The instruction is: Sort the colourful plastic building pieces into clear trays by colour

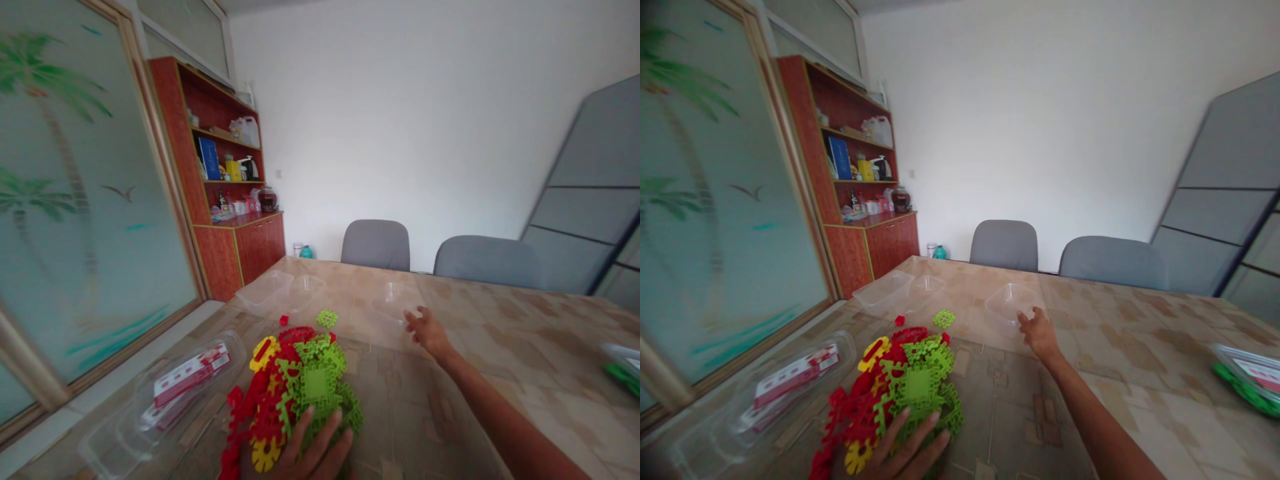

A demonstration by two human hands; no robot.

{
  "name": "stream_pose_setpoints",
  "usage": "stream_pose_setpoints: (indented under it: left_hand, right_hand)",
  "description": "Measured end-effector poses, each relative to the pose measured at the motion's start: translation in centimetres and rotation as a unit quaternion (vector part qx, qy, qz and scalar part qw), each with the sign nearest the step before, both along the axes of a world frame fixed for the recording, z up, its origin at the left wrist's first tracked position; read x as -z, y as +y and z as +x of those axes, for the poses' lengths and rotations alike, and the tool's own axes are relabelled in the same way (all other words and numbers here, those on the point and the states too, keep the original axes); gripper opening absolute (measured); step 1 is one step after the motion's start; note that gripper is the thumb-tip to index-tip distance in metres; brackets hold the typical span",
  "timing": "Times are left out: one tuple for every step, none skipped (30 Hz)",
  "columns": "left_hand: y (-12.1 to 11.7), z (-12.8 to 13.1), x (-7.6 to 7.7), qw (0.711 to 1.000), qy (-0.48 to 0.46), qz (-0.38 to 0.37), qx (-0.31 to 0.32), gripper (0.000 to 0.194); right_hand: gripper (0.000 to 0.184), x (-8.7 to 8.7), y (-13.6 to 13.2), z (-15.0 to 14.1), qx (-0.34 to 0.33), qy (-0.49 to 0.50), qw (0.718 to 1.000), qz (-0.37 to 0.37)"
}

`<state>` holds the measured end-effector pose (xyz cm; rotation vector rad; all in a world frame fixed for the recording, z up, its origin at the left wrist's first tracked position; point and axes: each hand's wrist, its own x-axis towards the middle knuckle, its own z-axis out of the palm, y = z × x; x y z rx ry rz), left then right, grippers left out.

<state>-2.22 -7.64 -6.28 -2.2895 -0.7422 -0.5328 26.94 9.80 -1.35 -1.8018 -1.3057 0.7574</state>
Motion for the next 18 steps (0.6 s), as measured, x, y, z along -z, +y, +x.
stream_pose_setpoints:
  left_hand:
    - [0.1,-0.1,-0.3,1.000,-0.008,0.008,-0.007,0.029]
    - [0.3,-0.2,-0.6,1.000,-0.014,0.014,-0.009,0.026]
    - [0.4,-0.3,-1.1,1.000,-0.022,0.019,-0.008,0.024]
    - [0.6,-0.3,-1.5,0.999,-0.025,0.018,-0.006,0.023]
    - [0.7,-0.4,-1.9,0.999,-0.027,0.016,-0.003,0.022]
    - [0.8,-0.4,-2.1,1.000,-0.025,0.013,0.001,0.022]
    - [1.0,-0.5,-2.3,1.000,-0.014,0.005,0.004,0.021]
    - [1.1,-0.7,-2.3,1.000,-0.006,0.001,0.004,0.020]
    - [1.3,-0.9,-2.2,1.000,-0.007,0.000,0.000,0.019]
    - [1.5,-1.1,-2.1,1.000,-0.005,-0.003,-0.008,0.019]
    - [1.7,-1.4,-2.0,1.000,-0.001,-0.007,-0.015,0.018]
    - [1.8,-1.7,-1.9,1.000,0.007,-0.013,-0.021,0.017]
    - [2.0,-1.9,-1.9,0.999,0.018,-0.019,-0.025,0.018]
    - [2.1,-2.1,-1.9,0.999,0.032,-0.027,-0.028,0.022]
    - [2.3,-2.3,-2.0,0.998,0.047,-0.034,-0.032,0.028]
    - [2.4,-2.5,-2.2,0.997,0.054,-0.037,-0.037,0.033]
    - [2.5,-2.6,-2.3,0.997,0.055,-0.039,-0.042,0.036]
    - [2.5,-2.6,-2.5,0.996,0.058,-0.039,-0.046,0.038]
  right_hand:
    - [0.028,0.1,0.5,-0.4,-0.003,0.000,1.000,-0.009]
    - [0.027,0.2,1.0,-0.9,-0.008,0.003,1.000,-0.016]
    - [0.027,0.3,1.4,-1.6,-0.012,0.007,1.000,-0.021]
    - [0.028,0.4,1.8,-2.2,-0.018,0.012,0.999,-0.023]
    - [0.029,0.5,2.2,-2.9,-0.025,0.018,0.999,-0.023]
    - [0.030,0.6,2.5,-3.6,-0.035,0.025,0.999,-0.021]
    - [0.030,0.7,2.9,-4.3,-0.045,0.032,0.998,-0.019]
    - [0.031,0.7,3.2,-5.0,-0.055,0.038,0.998,-0.016]
    - [0.031,0.8,3.5,-5.8,-0.066,0.044,0.997,-0.013]
    - [0.031,0.9,3.8,-6.5,-0.076,0.049,0.996,-0.010]
    - [0.031,0.9,4.2,-7.2,-0.086,0.054,0.995,-0.008]
    - [0.031,1.0,4.5,-8.0,-0.096,0.059,0.994,-0.006]
    - [0.031,1.0,4.8,-8.7,-0.107,0.064,0.992,-0.004]
    - [0.031,1.1,5.0,-9.4,-0.119,0.070,0.990,-0.003]
    - [0.031,1.1,5.1,-10.1,-0.130,0.075,0.989,-0.002]
    - [0.031,1.1,5.2,-10.7,-0.141,0.081,0.987,-0.001]
    - [0.031,1.1,5.2,-11.1,-0.151,0.086,0.985,0.001]
    - [0.030,1.0,5.0,-11.5,-0.159,0.092,0.983,0.004]
